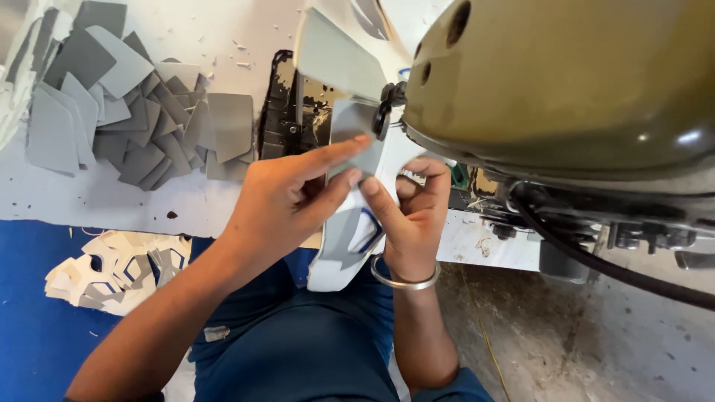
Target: The person sits at a sewing machine and repeatedly picks up white shoe parts and grey fabric pieces. They align the grey piece onto the white part and feed the assembly through the sewing machine to stitch them together. The finished items are placed in a pile on the table.
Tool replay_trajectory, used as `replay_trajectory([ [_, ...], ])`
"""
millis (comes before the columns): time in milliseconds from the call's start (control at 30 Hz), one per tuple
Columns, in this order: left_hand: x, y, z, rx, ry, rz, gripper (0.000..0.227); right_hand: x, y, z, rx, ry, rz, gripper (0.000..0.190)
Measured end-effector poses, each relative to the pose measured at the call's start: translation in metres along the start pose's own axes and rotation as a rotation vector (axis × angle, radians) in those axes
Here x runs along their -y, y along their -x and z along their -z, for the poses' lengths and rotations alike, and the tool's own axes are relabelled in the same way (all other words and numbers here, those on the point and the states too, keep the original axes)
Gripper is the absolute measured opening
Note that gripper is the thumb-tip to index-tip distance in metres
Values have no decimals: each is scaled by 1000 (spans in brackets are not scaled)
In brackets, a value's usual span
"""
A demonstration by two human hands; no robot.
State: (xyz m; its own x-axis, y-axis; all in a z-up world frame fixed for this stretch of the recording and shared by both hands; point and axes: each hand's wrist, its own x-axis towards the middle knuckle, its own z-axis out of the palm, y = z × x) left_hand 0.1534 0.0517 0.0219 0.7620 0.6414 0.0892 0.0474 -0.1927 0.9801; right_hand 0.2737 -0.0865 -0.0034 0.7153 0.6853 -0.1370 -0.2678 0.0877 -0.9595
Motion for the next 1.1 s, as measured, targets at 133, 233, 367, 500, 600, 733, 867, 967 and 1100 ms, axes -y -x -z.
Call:
replay_trajectory([
  [133,3,-3,-4,8,80,40,40,2,0,9,19,94,25,60],
  [233,5,-11,-1,17,156,127,40,-3,4,14,55,117,70,65],
  [367,11,-25,4,41,114,37,39,-6,5,14,-55,226,84,54],
  [500,30,-47,15,61,-155,-173,35,8,-4,-1,-62,222,92,49],
  [600,39,-68,17,145,-65,-482,43,16,-12,-7,-49,253,111,45],
  [733,58,-77,9,464,375,-116,49,18,-20,1,-52,233,88,44],
  [867,63,-67,-2,409,639,-142,48,29,-34,13,-3,320,37,34],
  [967,63,-52,-12,280,695,-154,45,43,-43,14,43,398,73,33],
  [1100,50,-30,-30,27,409,-144,48,40,-67,41,98,613,166,32],
])
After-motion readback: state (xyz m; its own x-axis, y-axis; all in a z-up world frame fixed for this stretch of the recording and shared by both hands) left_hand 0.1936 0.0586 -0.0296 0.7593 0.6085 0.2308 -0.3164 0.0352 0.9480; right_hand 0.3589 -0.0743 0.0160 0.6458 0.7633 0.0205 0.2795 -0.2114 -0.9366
